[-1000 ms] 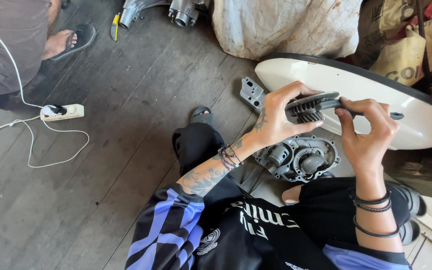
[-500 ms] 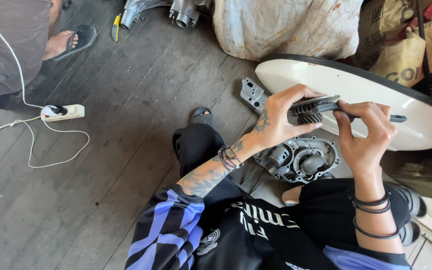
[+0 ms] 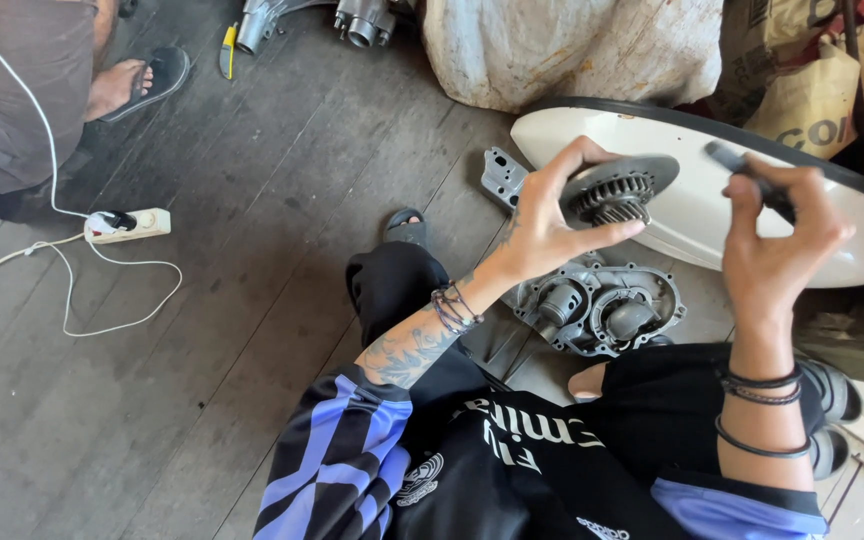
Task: The person sits on the floor and uses a brush to clean a circular mechanical part with gear teeth. They rotate the part to scrub different areas, including the teeth and the flat surfaces, while holding it in their left hand.
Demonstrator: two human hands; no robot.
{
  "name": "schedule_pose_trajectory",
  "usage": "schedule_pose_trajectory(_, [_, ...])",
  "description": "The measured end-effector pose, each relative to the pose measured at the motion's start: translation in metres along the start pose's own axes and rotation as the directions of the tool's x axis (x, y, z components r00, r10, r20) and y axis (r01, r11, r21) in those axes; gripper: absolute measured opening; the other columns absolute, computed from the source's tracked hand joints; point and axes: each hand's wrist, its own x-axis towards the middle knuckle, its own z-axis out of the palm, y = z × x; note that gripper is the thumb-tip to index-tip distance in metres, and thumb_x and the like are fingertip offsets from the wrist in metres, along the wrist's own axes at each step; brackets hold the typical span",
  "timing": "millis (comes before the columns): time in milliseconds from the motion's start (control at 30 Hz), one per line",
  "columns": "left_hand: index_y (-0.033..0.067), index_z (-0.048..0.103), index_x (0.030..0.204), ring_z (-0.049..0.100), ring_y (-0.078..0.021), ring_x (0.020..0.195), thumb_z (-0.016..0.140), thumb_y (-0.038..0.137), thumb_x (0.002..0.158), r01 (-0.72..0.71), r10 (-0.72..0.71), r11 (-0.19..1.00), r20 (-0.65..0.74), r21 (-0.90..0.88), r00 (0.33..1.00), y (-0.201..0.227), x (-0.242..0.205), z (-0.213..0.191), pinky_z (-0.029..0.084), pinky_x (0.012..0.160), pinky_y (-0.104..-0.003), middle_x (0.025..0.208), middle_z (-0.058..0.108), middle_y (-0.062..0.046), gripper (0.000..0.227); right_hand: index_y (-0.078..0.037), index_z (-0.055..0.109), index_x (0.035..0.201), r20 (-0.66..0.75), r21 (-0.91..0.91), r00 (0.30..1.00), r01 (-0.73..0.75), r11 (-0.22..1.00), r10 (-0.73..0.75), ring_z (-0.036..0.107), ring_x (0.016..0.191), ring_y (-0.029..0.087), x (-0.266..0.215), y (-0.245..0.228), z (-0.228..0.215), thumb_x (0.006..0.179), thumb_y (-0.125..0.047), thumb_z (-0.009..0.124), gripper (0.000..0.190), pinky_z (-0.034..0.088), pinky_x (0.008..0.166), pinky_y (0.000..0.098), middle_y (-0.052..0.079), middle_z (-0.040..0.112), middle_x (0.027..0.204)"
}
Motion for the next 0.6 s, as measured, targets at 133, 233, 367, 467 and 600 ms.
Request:
schedule_pose_trajectory(133, [0.0162, 0.057, 0.115, 0.071, -0.0239, 0.104, 0.085, 0.048, 0.073, 0.233, -0.245, 0.908, 0.008, -0.348, 0.969, 0.005, 0.001, -0.002, 0.065, 0.086, -0.033, 0.110, 0.068, -0.006, 0.060, 0.018, 0.061, 0.122, -0.051, 0.138, 0.992, -0.104, 0.985, 0.112, 0.063, 0.079, 0.026, 0.001, -0.020, 0.002, 0.124, -0.010, 0.066, 0.028, 0.041, 0.065, 0.0313, 0.023, 0.068, 0.094])
schedule_pose_trajectory(233, [0.0145, 0.058, 0.119, 0.068, -0.0302, 0.111, 0.091, 0.045, 0.065, 0.328, -0.389, 0.813, -0.028, -0.481, 0.921, 0.002, 0.003, -0.002, 0.065, 0.092, -0.045, 0.116, 0.070, -0.012, 0.070, 0.009, 0.043, 0.126, 0.069, 0.373, 0.977, -0.214, 0.903, 0.204, 0.054, 0.055, 0.018, 0.003, -0.049, 0.009, 0.122, -0.018, 0.048, 0.028, 0.043, 0.049, 0.0275, 0.015, 0.057, 0.079])
schedule_pose_trajectory(367, [0.0115, 0.061, 0.129, 0.068, -0.0228, 0.113, 0.091, 0.027, 0.075, 0.206, -0.309, 0.804, -0.095, -0.558, 0.946, 0.011, 0.008, -0.006, 0.061, 0.097, -0.035, 0.120, 0.070, -0.009, 0.063, 0.007, 0.039, 0.138, 0.114, 0.316, 0.987, -0.141, 0.938, 0.110, 0.054, 0.055, 0.018, 0.003, -0.065, 0.016, 0.115, -0.006, 0.053, 0.030, 0.043, 0.058, 0.0277, 0.015, 0.058, 0.076])
schedule_pose_trajectory(467, [0.0086, 0.060, 0.143, 0.066, -0.0231, 0.122, 0.091, 0.020, 0.081, 0.170, -0.279, 0.744, -0.069, -0.647, 0.958, 0.012, 0.008, -0.008, 0.060, 0.106, -0.038, 0.132, 0.068, -0.010, 0.070, 0.009, 0.045, 0.140, 0.080, 0.201, 0.996, -0.052, 0.978, 0.037, 0.053, 0.056, 0.016, -0.004, -0.059, 0.021, 0.113, -0.002, 0.058, 0.031, 0.043, 0.064, 0.0275, 0.012, 0.060, 0.078])
schedule_pose_trajectory(600, [-0.0008, 0.064, 0.132, 0.068, -0.0176, 0.111, 0.095, 0.006, 0.076, 0.080, -0.246, 0.740, -0.158, -0.668, 0.956, -0.041, -0.008, 0.002, 0.059, 0.097, -0.036, 0.117, 0.072, -0.013, 0.064, 0.013, 0.045, 0.143, 0.046, 0.342, 0.996, 0.054, 0.938, -0.075, 0.059, 0.051, 0.027, -0.007, -0.039, 0.026, 0.110, 0.001, 0.059, 0.037, 0.052, 0.062, 0.0365, 0.013, 0.062, 0.072])
